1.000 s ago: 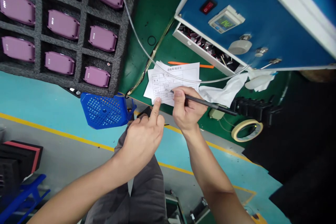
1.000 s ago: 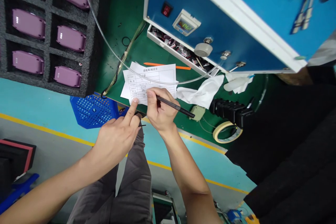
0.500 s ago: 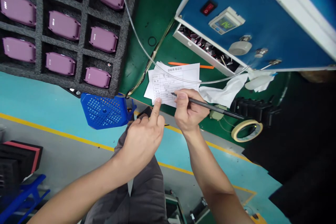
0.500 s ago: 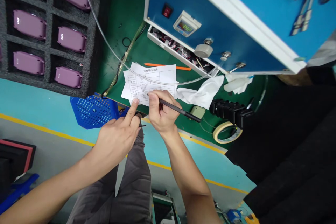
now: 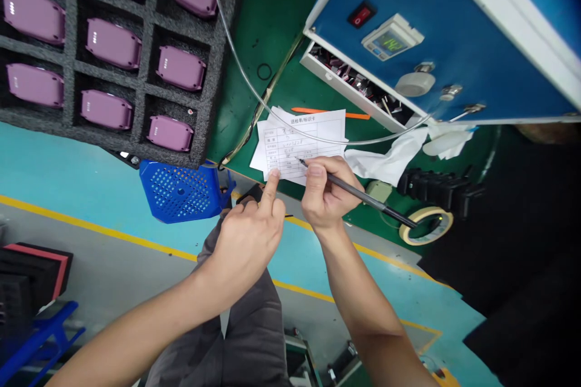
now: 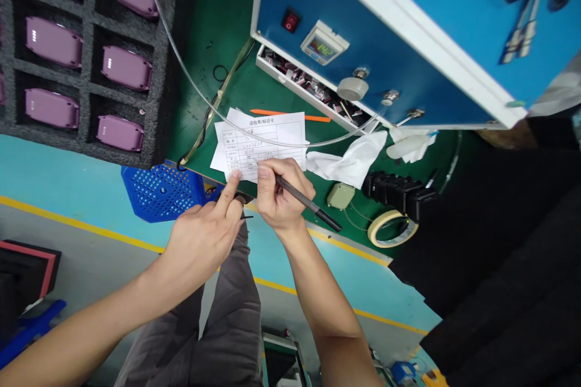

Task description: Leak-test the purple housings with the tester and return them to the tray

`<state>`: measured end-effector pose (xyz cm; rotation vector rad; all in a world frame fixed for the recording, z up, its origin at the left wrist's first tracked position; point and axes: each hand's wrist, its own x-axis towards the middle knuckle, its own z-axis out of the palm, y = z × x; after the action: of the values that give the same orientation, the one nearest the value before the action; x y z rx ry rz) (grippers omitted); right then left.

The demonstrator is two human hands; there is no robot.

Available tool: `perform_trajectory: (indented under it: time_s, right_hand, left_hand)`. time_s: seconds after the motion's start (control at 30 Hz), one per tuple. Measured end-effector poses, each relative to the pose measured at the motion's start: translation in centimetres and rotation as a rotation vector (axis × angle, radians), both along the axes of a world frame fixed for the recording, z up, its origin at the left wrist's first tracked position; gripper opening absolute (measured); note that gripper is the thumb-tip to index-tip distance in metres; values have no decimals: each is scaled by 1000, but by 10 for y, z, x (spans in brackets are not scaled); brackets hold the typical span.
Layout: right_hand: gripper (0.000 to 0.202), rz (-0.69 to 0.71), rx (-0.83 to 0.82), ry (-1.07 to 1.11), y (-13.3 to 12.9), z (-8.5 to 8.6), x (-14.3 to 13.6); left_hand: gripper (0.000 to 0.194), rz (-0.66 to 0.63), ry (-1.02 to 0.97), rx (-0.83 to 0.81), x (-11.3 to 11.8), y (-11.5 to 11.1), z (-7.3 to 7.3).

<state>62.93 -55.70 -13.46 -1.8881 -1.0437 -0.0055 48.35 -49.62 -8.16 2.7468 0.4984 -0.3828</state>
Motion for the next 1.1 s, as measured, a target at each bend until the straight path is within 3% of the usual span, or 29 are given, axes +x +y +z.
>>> perform_trajectory:
  time_s: [0.6,0.9,1.1]
  right_hand:
    - [10,-24,64,-12,0,-4,0]
    - [13,15,-74,44,-2,-4,-1]
    - [11,58,-74,30,-2,-5,1]
  left_hand:
    - [9,-7,-1,18,1,-1,0]
    - [17,23,22,-48,3,1,3]
    - [15,11,15,-26,3,1,3]
